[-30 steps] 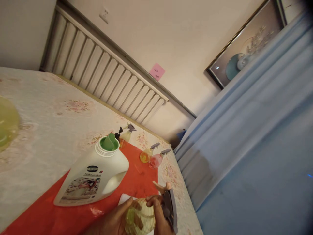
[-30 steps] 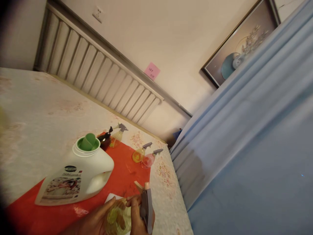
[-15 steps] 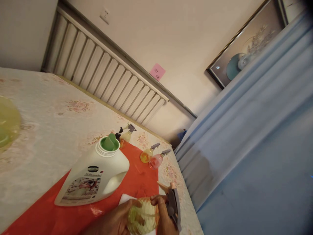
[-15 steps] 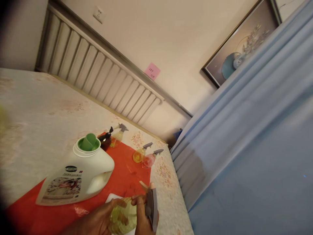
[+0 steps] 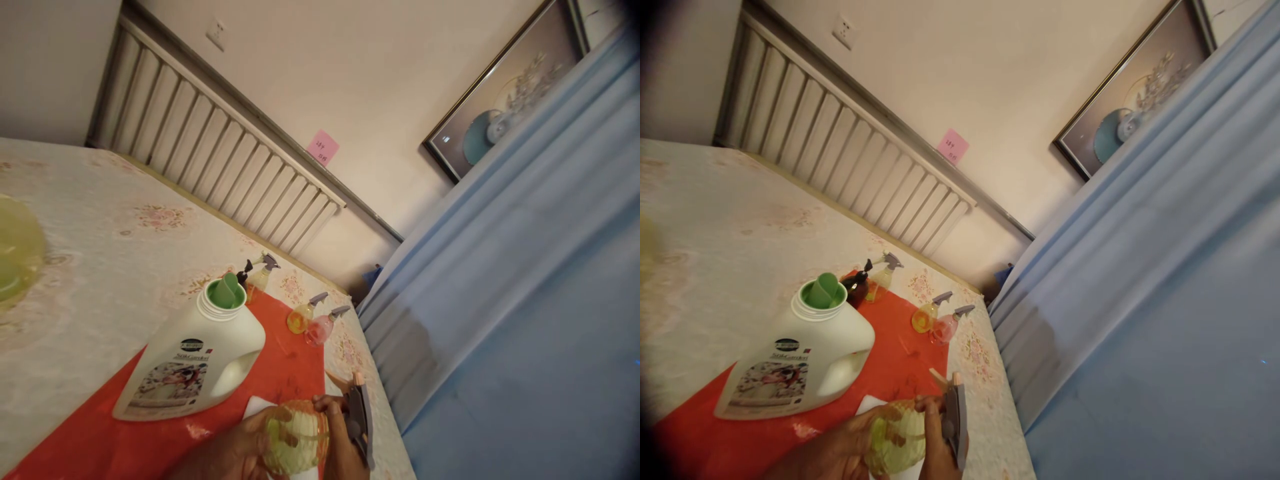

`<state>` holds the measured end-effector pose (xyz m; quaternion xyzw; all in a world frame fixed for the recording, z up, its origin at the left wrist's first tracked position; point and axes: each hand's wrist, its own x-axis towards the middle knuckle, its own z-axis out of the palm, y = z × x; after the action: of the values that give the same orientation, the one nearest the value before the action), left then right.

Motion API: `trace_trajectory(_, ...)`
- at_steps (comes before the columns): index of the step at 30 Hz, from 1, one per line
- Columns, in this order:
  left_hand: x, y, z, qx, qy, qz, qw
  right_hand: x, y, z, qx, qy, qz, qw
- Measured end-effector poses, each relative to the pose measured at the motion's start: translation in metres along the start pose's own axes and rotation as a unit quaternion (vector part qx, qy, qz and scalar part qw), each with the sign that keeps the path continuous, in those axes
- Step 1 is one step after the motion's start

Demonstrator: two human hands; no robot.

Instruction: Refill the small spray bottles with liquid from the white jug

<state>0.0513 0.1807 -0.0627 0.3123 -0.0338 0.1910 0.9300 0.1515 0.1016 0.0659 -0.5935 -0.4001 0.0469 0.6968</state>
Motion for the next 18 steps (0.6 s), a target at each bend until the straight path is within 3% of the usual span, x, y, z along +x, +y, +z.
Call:
trace_trajectory(5,0.002,-0.003,-0.004,-0.019,-0.001,-0.019,1.0,0.002,0.017,-0.011,-0.044,-0.01,0.021,0.999)
trace_trajectory(9,0.0,0.002,0.001,-0.009,0.0,-0.015,1.0,0.002,0.023,-0.017,-0.111,0.013,-0.023,0.993)
trace_trajectory(12,-0.001,0.004,0.004,-0.009,0.006,-0.001,1.0,0.002,0.022,-0.018,-0.101,0.036,-0.033,0.994)
trace_trajectory(15,0.0,0.002,0.001,-0.018,0.012,0.012,1.0,0.003,0.022,-0.019,-0.075,0.043,-0.01,0.996)
trace_trajectory(18,0.003,-0.001,-0.005,-0.033,0.015,0.028,0.999,0.004,0.019,-0.017,-0.039,0.032,0.055,0.997)
